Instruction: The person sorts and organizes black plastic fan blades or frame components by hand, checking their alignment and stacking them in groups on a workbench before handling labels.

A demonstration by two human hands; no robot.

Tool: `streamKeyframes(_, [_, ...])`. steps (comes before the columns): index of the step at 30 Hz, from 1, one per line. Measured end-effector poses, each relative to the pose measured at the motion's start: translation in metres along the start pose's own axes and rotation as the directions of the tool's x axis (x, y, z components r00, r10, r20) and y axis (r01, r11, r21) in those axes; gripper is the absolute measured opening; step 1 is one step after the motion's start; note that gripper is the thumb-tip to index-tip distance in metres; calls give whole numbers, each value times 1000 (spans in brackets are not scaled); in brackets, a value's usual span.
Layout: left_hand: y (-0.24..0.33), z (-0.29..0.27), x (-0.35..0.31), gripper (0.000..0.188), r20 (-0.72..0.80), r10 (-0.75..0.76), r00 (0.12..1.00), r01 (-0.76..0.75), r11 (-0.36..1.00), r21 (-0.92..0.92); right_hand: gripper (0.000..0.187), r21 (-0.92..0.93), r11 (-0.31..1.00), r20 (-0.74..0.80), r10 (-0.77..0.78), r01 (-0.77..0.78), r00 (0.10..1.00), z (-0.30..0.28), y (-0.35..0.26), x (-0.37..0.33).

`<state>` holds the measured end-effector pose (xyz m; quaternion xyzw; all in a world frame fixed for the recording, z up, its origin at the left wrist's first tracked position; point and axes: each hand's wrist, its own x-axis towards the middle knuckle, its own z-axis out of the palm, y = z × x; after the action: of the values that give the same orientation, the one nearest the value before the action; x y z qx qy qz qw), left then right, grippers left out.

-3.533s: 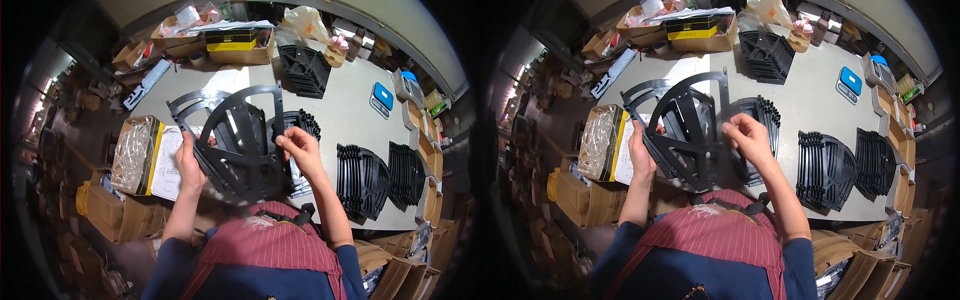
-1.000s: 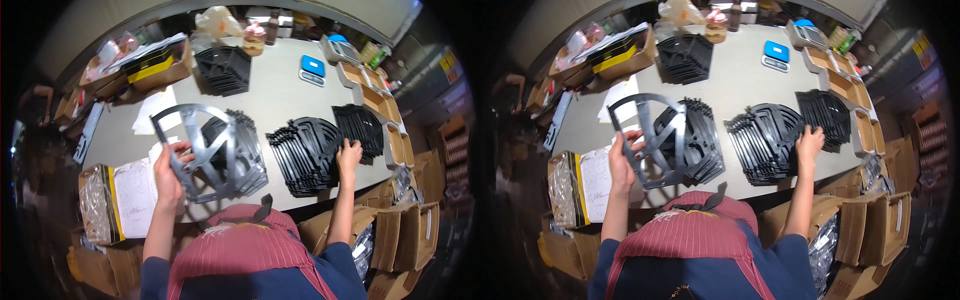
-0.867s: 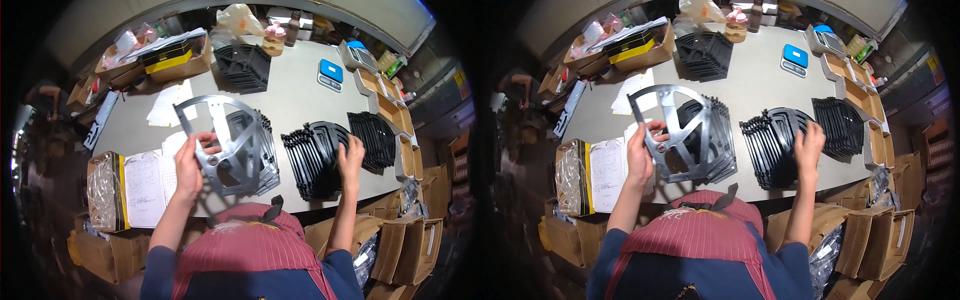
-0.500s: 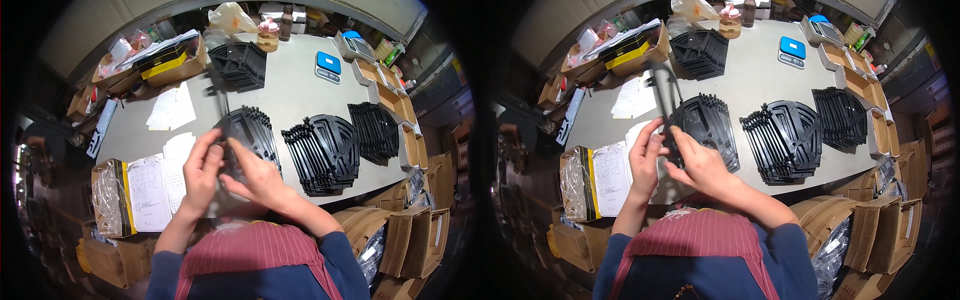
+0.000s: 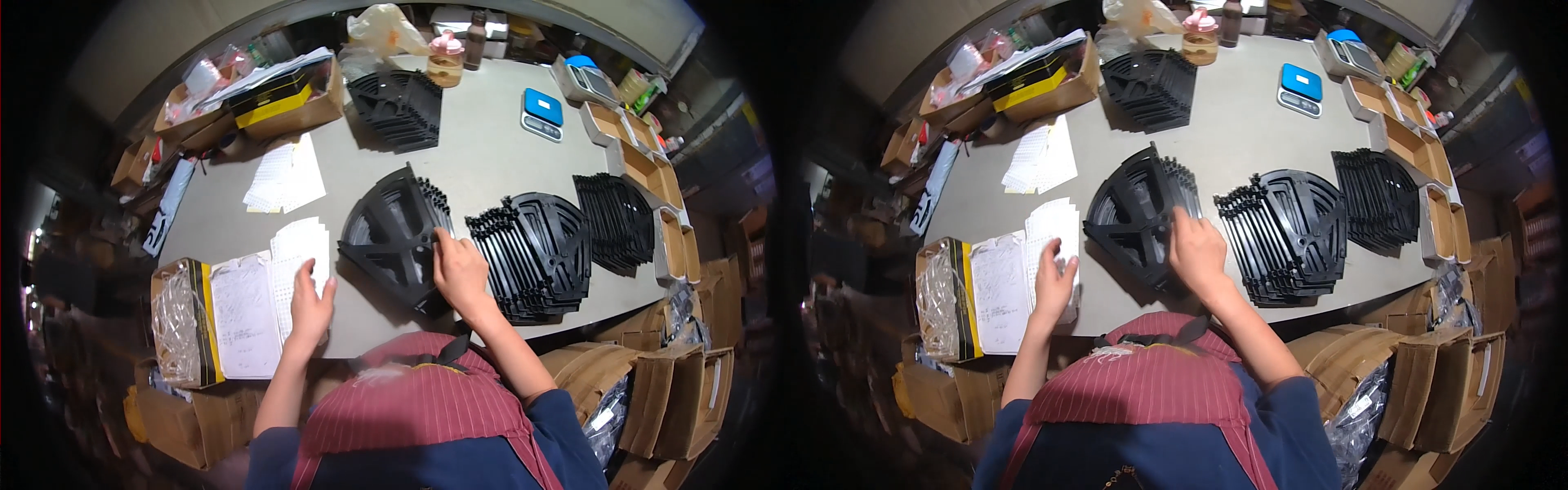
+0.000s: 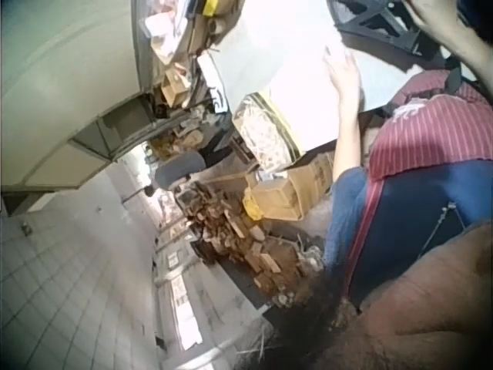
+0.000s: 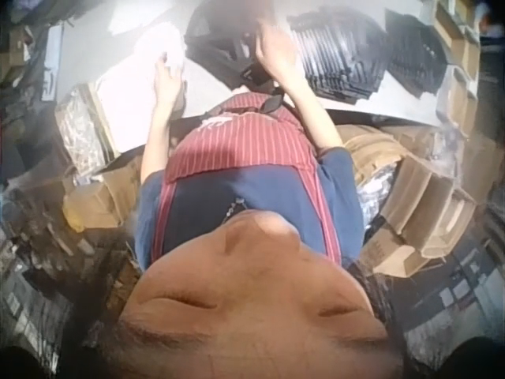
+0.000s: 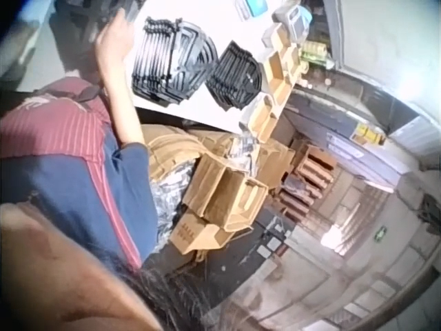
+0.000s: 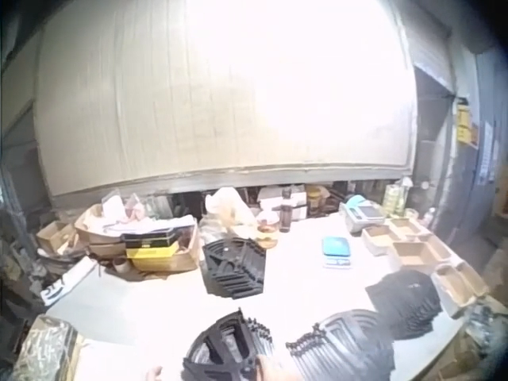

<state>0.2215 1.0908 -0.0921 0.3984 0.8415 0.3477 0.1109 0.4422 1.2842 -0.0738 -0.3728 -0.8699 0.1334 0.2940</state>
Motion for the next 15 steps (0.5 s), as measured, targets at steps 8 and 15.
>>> streamKeyframes(8, [33,36,1,47,626,-170,761,614,497,-613,13,77,954,-189,-272,290,944,24,24,-11])
streamKeyframes(15, [25,43,16,54,695,-139,705,586,666,-462,22,-17,965,-194,-260,262,946,25,30,-21])
